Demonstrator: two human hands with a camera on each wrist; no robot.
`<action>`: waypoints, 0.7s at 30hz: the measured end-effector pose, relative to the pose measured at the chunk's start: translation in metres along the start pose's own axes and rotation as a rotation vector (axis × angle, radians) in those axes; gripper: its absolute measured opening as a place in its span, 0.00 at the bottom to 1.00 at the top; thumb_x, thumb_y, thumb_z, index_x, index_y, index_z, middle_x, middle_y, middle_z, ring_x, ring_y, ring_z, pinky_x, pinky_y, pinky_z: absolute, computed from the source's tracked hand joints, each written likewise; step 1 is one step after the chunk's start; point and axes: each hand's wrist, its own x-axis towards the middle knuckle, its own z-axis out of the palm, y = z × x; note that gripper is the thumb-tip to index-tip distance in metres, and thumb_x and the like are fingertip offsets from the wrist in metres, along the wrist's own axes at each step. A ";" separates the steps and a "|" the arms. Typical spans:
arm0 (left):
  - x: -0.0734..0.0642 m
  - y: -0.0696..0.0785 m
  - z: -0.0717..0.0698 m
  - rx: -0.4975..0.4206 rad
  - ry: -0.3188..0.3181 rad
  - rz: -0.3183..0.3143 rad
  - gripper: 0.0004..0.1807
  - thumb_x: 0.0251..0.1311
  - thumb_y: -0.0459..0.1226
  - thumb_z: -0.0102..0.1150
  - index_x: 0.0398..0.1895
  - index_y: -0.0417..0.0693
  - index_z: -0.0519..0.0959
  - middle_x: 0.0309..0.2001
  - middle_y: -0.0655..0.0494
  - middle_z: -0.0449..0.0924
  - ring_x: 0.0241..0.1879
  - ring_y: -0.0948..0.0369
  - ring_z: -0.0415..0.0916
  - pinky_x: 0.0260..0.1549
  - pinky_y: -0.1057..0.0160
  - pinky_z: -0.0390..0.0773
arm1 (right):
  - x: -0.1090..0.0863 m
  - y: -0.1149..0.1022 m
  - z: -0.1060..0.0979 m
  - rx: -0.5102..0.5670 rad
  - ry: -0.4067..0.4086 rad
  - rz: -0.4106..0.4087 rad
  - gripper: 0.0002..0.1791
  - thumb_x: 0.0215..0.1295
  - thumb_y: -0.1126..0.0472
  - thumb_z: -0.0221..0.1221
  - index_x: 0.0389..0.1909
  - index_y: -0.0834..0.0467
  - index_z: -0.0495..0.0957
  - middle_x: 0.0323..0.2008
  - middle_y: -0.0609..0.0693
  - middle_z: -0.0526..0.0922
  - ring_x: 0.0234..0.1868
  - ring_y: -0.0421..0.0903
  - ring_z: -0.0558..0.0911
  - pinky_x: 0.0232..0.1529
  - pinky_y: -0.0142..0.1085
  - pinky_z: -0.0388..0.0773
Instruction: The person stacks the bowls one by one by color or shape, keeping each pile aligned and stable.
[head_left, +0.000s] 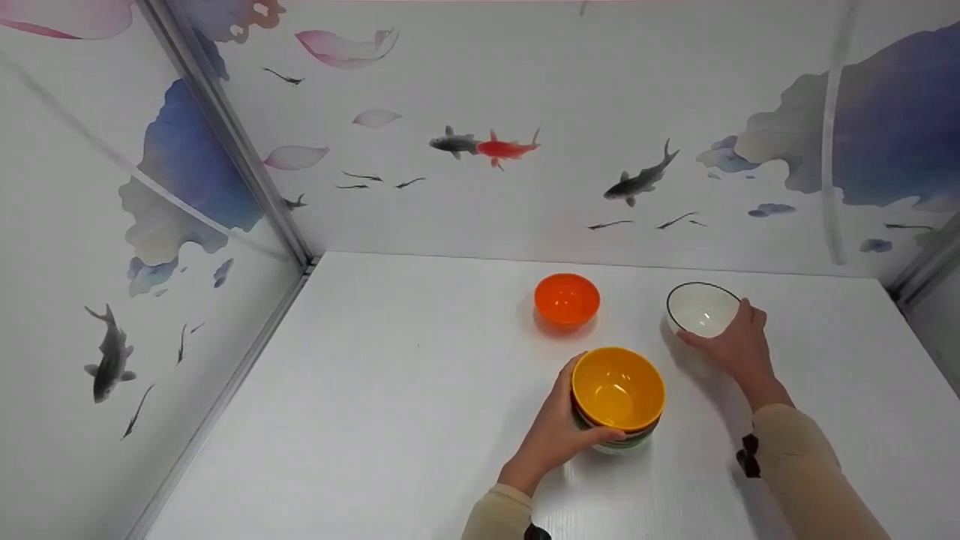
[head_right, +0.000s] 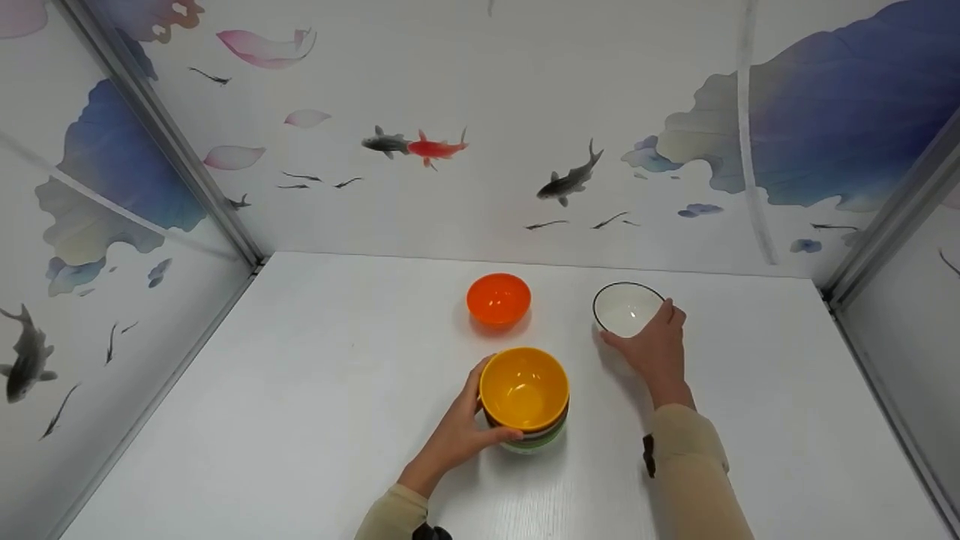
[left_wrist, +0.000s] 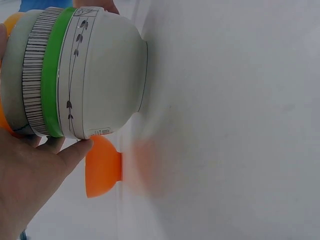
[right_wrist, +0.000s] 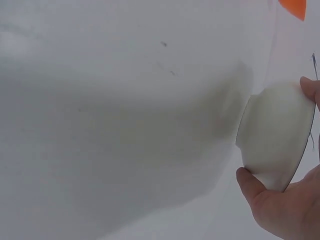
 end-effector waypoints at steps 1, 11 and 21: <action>0.000 0.000 0.000 0.000 0.000 -0.001 0.57 0.50 0.54 0.75 0.78 0.68 0.47 0.74 0.71 0.59 0.72 0.67 0.60 0.74 0.56 0.63 | -0.001 -0.001 -0.001 -0.001 0.003 -0.013 0.70 0.56 0.39 0.68 0.75 0.73 0.29 0.72 0.77 0.41 0.66 0.74 0.56 0.70 0.65 0.61; -0.002 0.002 0.000 -0.008 0.001 -0.017 0.57 0.50 0.55 0.74 0.78 0.67 0.47 0.74 0.70 0.58 0.72 0.66 0.60 0.74 0.55 0.63 | -0.024 -0.023 -0.016 -0.002 0.034 -0.146 0.68 0.54 0.38 0.69 0.76 0.71 0.36 0.70 0.76 0.48 0.63 0.73 0.61 0.65 0.67 0.67; 0.000 0.003 0.001 -0.017 0.001 -0.018 0.56 0.51 0.53 0.74 0.78 0.68 0.48 0.74 0.71 0.59 0.71 0.67 0.61 0.74 0.55 0.63 | -0.063 -0.063 -0.036 0.033 0.052 -0.297 0.66 0.51 0.40 0.72 0.77 0.68 0.42 0.71 0.74 0.53 0.65 0.71 0.63 0.64 0.68 0.67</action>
